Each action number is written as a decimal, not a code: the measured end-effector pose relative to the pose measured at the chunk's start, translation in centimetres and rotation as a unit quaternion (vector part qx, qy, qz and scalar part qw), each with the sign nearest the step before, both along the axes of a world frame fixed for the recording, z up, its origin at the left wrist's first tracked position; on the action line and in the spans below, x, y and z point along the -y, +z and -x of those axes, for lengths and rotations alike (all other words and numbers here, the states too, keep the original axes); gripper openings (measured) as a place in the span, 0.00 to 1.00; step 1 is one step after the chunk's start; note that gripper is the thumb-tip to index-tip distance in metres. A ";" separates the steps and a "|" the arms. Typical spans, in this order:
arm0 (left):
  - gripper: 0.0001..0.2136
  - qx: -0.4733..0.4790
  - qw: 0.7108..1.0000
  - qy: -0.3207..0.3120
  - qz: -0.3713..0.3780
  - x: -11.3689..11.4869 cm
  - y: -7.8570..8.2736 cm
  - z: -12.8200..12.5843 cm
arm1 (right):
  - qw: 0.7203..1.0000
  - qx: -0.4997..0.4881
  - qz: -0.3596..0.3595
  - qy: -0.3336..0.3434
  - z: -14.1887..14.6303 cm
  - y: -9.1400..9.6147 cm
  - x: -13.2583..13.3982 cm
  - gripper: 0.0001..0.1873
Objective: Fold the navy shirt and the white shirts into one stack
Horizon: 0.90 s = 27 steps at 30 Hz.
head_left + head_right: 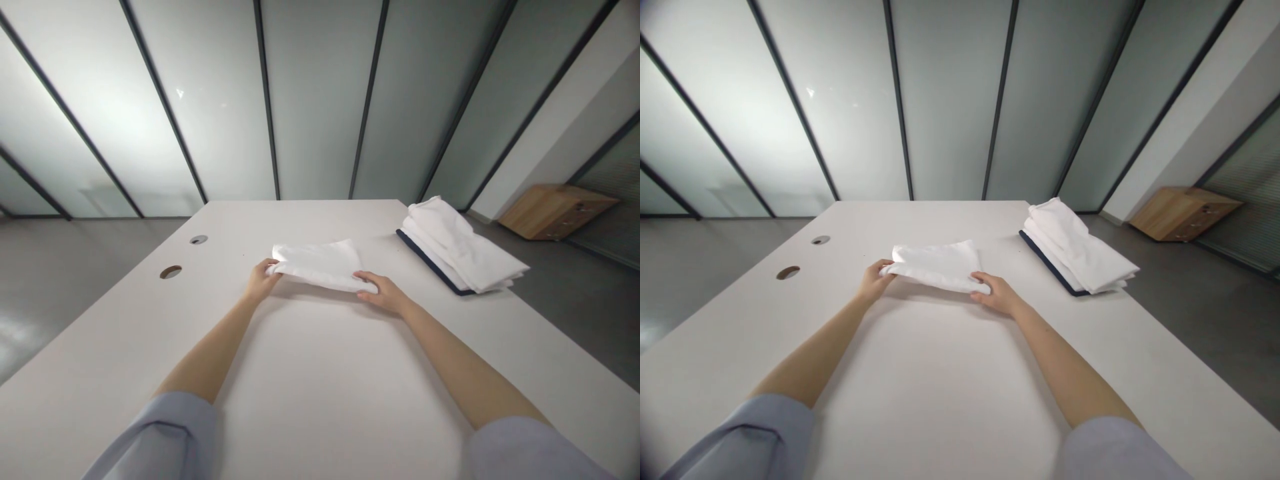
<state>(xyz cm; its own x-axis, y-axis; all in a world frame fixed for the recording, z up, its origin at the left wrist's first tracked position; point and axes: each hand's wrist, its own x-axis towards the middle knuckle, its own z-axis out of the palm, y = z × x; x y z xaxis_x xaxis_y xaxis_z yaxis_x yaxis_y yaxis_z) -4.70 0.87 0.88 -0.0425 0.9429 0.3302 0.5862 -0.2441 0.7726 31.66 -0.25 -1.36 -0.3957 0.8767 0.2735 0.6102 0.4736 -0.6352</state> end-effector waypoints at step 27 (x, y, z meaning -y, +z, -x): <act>0.16 0.048 0.991 0.094 0.087 -1.5 -1.1 -0.8 | 0.963 -0.023 0.022 -0.267 1.9 0.3 -1.6 0.22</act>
